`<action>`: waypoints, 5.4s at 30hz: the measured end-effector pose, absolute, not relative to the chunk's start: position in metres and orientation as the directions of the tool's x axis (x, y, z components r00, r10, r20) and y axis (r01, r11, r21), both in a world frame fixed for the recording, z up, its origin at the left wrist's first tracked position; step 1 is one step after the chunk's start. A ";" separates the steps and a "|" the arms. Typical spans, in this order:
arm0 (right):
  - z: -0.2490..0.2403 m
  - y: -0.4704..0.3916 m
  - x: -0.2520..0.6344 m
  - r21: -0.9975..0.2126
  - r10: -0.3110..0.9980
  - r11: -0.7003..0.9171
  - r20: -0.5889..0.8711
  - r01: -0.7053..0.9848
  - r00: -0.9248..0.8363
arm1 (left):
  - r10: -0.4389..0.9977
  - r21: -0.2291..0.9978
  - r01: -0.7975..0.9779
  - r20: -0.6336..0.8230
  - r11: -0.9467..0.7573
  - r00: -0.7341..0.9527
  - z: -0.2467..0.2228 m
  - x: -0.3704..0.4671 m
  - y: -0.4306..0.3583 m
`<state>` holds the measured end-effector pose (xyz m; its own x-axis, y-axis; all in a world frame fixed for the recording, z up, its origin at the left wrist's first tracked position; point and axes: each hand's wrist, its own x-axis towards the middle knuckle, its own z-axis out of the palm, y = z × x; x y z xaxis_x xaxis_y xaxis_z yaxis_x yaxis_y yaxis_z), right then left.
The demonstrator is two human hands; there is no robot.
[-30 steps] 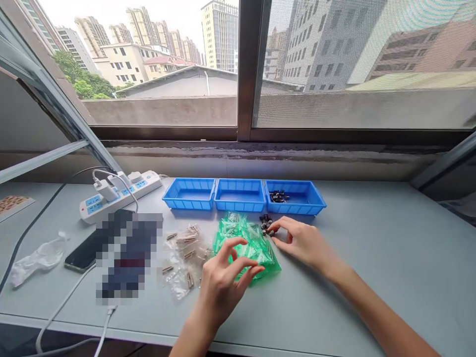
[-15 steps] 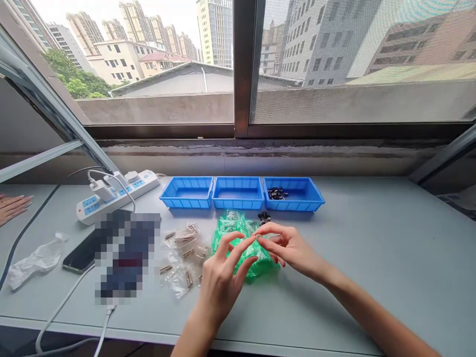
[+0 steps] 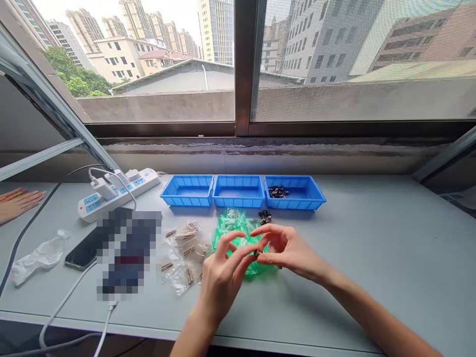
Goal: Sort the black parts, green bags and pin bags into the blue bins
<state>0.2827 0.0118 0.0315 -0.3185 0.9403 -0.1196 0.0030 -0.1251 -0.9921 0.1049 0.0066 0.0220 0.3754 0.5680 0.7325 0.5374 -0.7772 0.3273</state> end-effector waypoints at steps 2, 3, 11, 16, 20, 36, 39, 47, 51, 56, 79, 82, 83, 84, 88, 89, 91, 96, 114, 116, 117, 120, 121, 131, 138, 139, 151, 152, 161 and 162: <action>0.032 0.011 0.283 -0.993 0.941 -0.121 -0.114 -0.002 -0.318 | 0.570 0.331 0.544 0.739 -0.771 0.359 0.023 0.105 0.006; 0.032 0.011 0.283 -0.993 0.944 -0.116 -0.108 -0.004 -0.311 | 0.570 0.328 0.550 0.742 -0.768 0.353 0.023 0.105 0.006; 0.033 0.013 0.283 -0.997 0.975 -0.075 -0.068 -0.023 -0.213 | 0.588 0.336 0.584 0.745 -0.739 0.315 0.021 0.105 0.005; 0.031 0.011 0.280 -1.000 0.987 -0.008 -0.009 0.006 -0.162 | 0.621 0.377 0.591 0.731 -0.713 0.283 0.019 0.106 0.005; 0.029 0.008 0.276 -0.981 0.983 0.170 0.162 0.096 -0.088 | 0.666 0.406 0.609 0.688 -0.681 0.287 0.019 0.106 0.005; 0.030 0.014 0.277 -0.987 0.977 -0.138 -0.122 -0.081 -0.177 | 0.658 0.430 0.586 0.710 -0.687 0.251 0.019 0.104 0.004; 0.034 0.019 0.283 -0.984 0.992 -0.127 -0.124 -0.126 -0.033 | 0.633 0.426 0.570 0.739 -0.703 0.228 0.020 0.104 0.005; 0.029 0.045 0.328 -0.996 0.880 0.016 -0.026 -0.085 0.474 | 0.563 0.354 0.504 0.745 -0.788 0.357 0.019 0.104 0.004; 0.023 0.049 0.343 -0.989 0.823 0.042 0.116 0.144 0.556 | 0.561 0.360 0.492 0.746 -0.792 0.358 0.026 0.105 0.001; 0.021 0.051 0.350 -0.956 0.809 0.009 0.180 0.294 0.559 | 0.557 0.371 0.466 0.746 -0.803 0.365 0.026 0.104 -0.001; 0.005 0.037 0.328 -0.503 0.953 0.256 0.274 0.826 -0.129 | 0.602 0.334 0.560 0.688 -0.758 0.405 0.028 0.103 -0.004; 0.004 0.037 0.329 -0.479 0.950 0.259 0.286 0.839 -0.130 | 0.604 0.332 0.567 0.689 -0.754 0.400 0.026 0.104 -0.004; 0.004 0.037 0.328 -0.479 0.950 0.254 0.284 0.840 -0.126 | 0.601 0.329 0.567 0.692 -0.755 0.399 0.025 0.104 -0.003; 0.005 0.037 0.327 -0.480 0.952 0.246 0.283 0.842 -0.117 | 0.598 0.324 0.567 0.694 -0.757 0.402 0.025 0.104 -0.003; 0.011 0.032 0.317 -0.505 0.950 0.223 0.306 0.834 -0.069 | 0.603 0.306 0.586 0.680 -0.750 0.417 0.022 0.102 -0.001; 0.013 0.031 0.315 -0.523 0.946 0.223 0.321 0.823 -0.052 | 0.607 0.302 0.595 0.676 -0.745 0.417 0.021 0.102 -0.001; 0.018 0.028 0.312 -0.593 0.937 0.232 0.348 0.771 -0.015 | 0.609 0.297 0.605 0.677 -0.739 0.412 0.020 0.102 0.000; 0.028 0.020 0.303 -0.833 0.968 0.234 0.248 0.501 -0.040 | 0.621 0.300 0.611 0.661 -0.733 0.420 0.019 0.103 0.001; 0.027 0.008 0.278 -0.994 0.973 -0.001 -0.025 0.106 -0.230 | 0.579 0.300 0.618 0.752 -0.726 0.315 0.020 0.100 0.005; 0.028 0.006 0.276 -0.997 0.981 -0.011 -0.026 0.082 -0.192 | 0.568 0.298 0.614 0.764 -0.731 0.306 0.022 0.100 0.004; 0.028 0.005 0.275 -0.997 0.983 -0.017 -0.030 0.074 -0.182 | 0.563 0.298 0.611 0.770 -0.733 0.299 0.022 0.100 0.003; 0.030 0.002 0.274 -0.997 0.979 -0.033 -0.045 0.065 -0.201 | 0.556 0.307 0.605 0.784 -0.735 0.277 0.024 0.101 0.002; 0.030 0.001 0.274 -0.997 0.976 -0.033 -0.047 0.066 -0.212 | 0.556 0.311 0.603 0.785 -0.735 0.273 0.024 0.101 0.001; 0.031 -0.001 0.277 -0.996 0.966 -0.068 -0.080 0.056 -0.245 | 0.564 0.325 0.566 0.763 -0.757 0.316 0.019 0.103 0.002; 0.031 0.000 0.276 -0.997 0.977 -0.045 -0.057 0.060 -0.204 | 0.618 0.366 0.599 0.731 -0.713 0.289 0.021 0.104 -0.001; 0.029 0.001 0.276 -0.997 0.977 -0.043 -0.055 0.063 -0.207 | 0.622 0.366 0.604 0.728 -0.708 0.288 0.021 0.104 -0.001; 0.021 0.006 0.277 -0.998 0.976 0.006 -0.010 0.070 -0.218 | 0.651 0.346 0.637 0.681 -0.689 0.335 0.019 0.104 -0.001; 0.020 0.007 0.277 -0.998 0.977 0.006 -0.008 0.065 -0.214 | 0.645 0.334 0.639 0.684 -0.692 0.341 0.020 0.104 -0.001; 0.021 0.020 0.286 -0.997 1.000 0.020 0.021 0.072 0.014 | 0.605 0.384 0.573 0.753 -0.724 0.260 0.017 0.103 0.003; 0.021 0.023 0.289 -0.996 0.996 0.041 0.047 0.081 0.070 | 0.604 0.389 0.560 0.751 -0.732 0.267 0.016 0.103 0.003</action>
<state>0.2892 0.0232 0.0210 0.0699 0.9965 0.0467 0.0810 0.0410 -0.9959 0.1032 0.0034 0.0165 0.2673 0.6038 0.7510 0.5602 -0.7315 0.3887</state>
